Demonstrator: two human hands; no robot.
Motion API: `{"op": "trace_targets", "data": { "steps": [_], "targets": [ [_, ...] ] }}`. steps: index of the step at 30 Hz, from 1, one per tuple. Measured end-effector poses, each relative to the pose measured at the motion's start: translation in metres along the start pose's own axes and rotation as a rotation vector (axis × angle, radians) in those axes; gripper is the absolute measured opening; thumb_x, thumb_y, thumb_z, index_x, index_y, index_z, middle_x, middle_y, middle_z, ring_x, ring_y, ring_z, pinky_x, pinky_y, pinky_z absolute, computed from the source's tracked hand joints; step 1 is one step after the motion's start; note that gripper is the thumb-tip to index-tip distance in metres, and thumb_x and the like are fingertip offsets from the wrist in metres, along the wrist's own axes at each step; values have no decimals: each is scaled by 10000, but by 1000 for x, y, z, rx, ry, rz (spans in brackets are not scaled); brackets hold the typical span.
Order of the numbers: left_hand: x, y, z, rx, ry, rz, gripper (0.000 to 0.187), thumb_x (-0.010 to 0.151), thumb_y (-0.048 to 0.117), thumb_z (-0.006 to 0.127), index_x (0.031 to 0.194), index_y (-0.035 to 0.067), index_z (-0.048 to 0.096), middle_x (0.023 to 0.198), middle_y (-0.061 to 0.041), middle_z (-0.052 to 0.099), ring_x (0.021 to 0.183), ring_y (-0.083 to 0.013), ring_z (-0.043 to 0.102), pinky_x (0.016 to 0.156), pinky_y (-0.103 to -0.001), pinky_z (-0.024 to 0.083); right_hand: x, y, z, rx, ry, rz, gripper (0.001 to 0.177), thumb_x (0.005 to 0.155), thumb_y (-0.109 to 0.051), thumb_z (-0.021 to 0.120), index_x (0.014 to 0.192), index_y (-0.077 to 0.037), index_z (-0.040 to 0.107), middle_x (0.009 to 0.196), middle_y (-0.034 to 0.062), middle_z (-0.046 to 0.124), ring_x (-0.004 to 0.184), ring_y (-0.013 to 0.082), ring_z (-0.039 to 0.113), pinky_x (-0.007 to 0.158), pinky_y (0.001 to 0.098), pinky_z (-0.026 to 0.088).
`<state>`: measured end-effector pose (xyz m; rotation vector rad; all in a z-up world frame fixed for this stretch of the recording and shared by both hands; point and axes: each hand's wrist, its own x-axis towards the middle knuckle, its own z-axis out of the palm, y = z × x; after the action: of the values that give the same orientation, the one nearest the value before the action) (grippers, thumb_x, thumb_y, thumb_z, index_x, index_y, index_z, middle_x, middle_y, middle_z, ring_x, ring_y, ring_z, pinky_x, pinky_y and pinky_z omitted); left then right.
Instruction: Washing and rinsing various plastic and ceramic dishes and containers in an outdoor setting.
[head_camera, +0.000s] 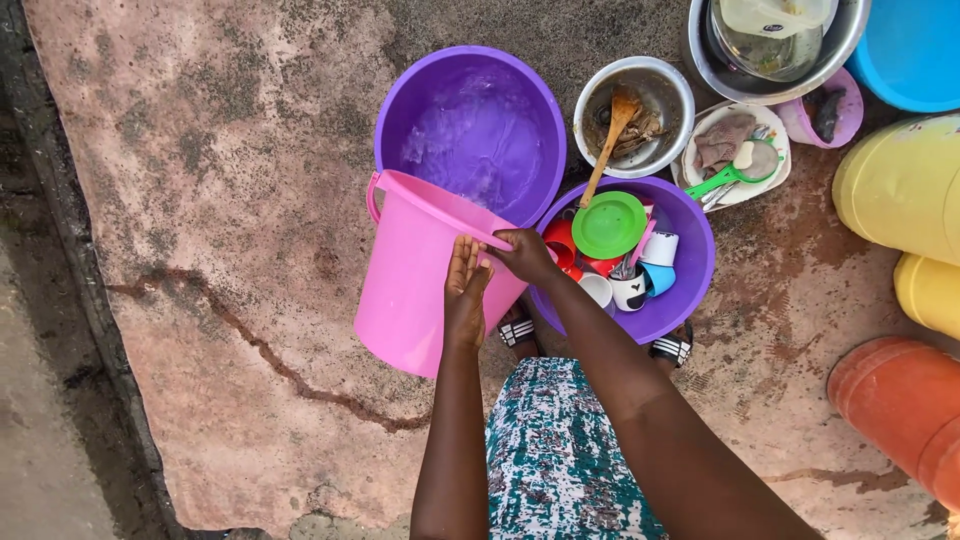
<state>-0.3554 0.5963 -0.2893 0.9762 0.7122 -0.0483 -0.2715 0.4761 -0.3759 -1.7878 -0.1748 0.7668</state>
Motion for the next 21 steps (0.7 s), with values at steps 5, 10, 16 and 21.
{"op": "trace_targets", "data": {
  "steps": [5, 10, 16, 21],
  "targets": [
    [1, 15, 14, 50, -52, -29, 766, 969, 48, 573, 1621, 13, 174, 1698, -178, 222, 1568, -256, 250, 1185, -349, 355, 4, -3, -9, 133, 25, 36, 252, 942, -297, 757, 1048, -70, 789, 721, -46, 697, 676, 9, 561, 599, 251, 497],
    [-3, 22, 21, 111, -41, -33, 742, 977, 92, 591, 1614, 15, 216, 1685, -176, 266, 1558, -260, 277, 1166, -361, 379, 5, 3, -10, 259, 44, 58, 285, 972, -330, 735, 1051, -62, 787, 734, -63, 677, 692, 6, 565, 610, 244, 513],
    [-29, 37, 38, 219, -54, 8, 728, 976, 109, 601, 1604, 7, 248, 1659, -178, 333, 1512, -257, 358, 1151, -374, 402, -40, -28, -20, 334, 60, 52, 268, 968, -328, 731, 1049, -79, 786, 756, -61, 694, 693, 12, 588, 604, 251, 516],
    [-108, 55, 65, 270, 167, -93, 417, 999, 199, 623, 1346, -17, 537, 1164, -138, 657, 1044, -209, 687, 1014, -338, 579, -161, -72, -51, -124, 145, -257, 154, 896, -273, 756, 989, -161, 805, 832, 36, 773, 717, 127, 736, 659, 308, 576]
  ]
}}
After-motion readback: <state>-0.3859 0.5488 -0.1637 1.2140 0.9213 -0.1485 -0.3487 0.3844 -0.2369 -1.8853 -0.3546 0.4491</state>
